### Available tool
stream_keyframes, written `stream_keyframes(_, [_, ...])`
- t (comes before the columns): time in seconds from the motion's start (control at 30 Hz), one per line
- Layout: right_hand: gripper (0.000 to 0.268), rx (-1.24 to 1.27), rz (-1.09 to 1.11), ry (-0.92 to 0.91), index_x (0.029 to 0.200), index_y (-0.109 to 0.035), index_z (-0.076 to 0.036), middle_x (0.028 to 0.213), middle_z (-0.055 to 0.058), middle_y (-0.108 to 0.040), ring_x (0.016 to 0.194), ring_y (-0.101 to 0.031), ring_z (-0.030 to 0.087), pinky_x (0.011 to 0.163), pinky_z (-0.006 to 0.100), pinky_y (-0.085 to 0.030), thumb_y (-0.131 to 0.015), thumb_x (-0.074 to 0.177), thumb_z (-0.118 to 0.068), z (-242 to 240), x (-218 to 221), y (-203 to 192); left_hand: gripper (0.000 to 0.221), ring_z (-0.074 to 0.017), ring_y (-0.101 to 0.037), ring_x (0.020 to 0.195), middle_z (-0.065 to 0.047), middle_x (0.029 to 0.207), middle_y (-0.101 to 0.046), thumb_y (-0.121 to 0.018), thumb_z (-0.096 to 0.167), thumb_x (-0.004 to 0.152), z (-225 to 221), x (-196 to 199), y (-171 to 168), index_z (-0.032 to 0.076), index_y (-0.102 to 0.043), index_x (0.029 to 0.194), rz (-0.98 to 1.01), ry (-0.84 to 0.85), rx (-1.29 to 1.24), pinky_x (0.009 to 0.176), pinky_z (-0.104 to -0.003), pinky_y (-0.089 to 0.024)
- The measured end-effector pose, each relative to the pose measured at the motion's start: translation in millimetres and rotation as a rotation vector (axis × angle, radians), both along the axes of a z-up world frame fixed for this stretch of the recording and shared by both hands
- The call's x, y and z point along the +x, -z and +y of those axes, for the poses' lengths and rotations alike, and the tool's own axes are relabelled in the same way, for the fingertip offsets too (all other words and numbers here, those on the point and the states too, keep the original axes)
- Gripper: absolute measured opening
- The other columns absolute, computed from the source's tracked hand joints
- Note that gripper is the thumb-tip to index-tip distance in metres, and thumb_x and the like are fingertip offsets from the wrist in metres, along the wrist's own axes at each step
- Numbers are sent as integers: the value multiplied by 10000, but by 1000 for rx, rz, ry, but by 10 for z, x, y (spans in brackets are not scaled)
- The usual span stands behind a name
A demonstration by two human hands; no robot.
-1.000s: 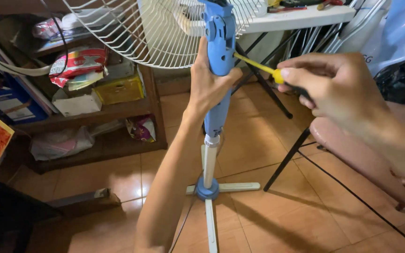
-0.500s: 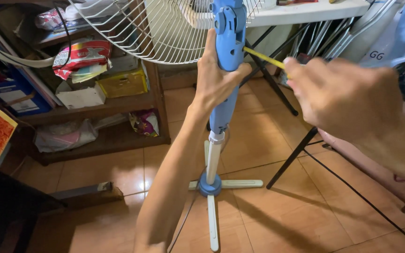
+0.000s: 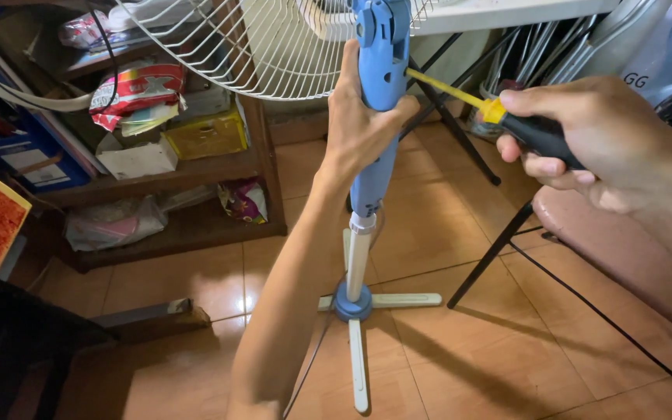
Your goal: Disassembling and cleaning an electric fan using a screwdriver and a cloth
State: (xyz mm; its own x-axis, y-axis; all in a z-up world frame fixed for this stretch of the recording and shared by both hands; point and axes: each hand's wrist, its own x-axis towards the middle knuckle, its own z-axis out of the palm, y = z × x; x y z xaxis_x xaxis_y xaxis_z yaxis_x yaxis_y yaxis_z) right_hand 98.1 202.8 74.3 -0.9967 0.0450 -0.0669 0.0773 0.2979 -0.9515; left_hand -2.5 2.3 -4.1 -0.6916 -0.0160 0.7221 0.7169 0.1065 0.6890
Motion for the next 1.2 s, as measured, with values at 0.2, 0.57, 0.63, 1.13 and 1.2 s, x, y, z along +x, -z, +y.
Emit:
stream_keyframes(0.2, [160, 1016, 860, -14, 1102, -825, -141, 979, 0, -786, 804, -709, 150, 678, 319, -508, -736, 989, -212, 23, 87, 41, 360, -114, -433, 567, 36, 725, -463, -690, 189, 743, -35, -58, 10, 174, -440, 1002, 69, 25, 7, 541, -274, -464])
stream_keyframes(0.57, [333, 1979, 1317, 381, 1140, -651, -394, 832, -156, -588, 713, -614, 80, 560, 239, -461, -621, 1229, -713, 158, 124, 166, 365, -111, -444, 554, 39, 704, -468, -705, 178, 760, -16, -63, 6, 164, -449, 1018, 50, 67, -7, 540, -272, -481])
stream_keyframes(0.63, [585, 1849, 1132, 340, 1010, -606, -276, 691, -72, -569, 621, -643, 156, 566, 323, -528, -582, 1228, -819, 149, 109, 179, 365, -107, -432, 543, 45, 684, -468, -710, 174, 756, 0, -42, -13, 163, -456, 1017, 45, 58, 1, 542, -271, -472])
stream_keyframes(1.13, [529, 2046, 1410, 429, 1079, -612, -349, 990, -135, -572, 635, -537, 32, 501, 182, -414, -564, 1146, -871, 108, 67, 176, 376, -110, -460, 535, 35, 694, -477, -690, 197, 782, -90, -40, -11, 160, -452, 1071, -8, 67, -5, 530, -278, -489])
stream_keyframes(1.2, [439, 1868, 1266, 406, 871, -631, -308, 751, -110, -606, 610, -633, 132, 512, 269, -440, -667, 1228, -560, 173, 12, 256, 416, -125, -497, 575, 13, 748, -508, -700, 215, 793, -98, -62, 2, 156, -462, 1128, -10, 85, -13, 557, -285, -522])
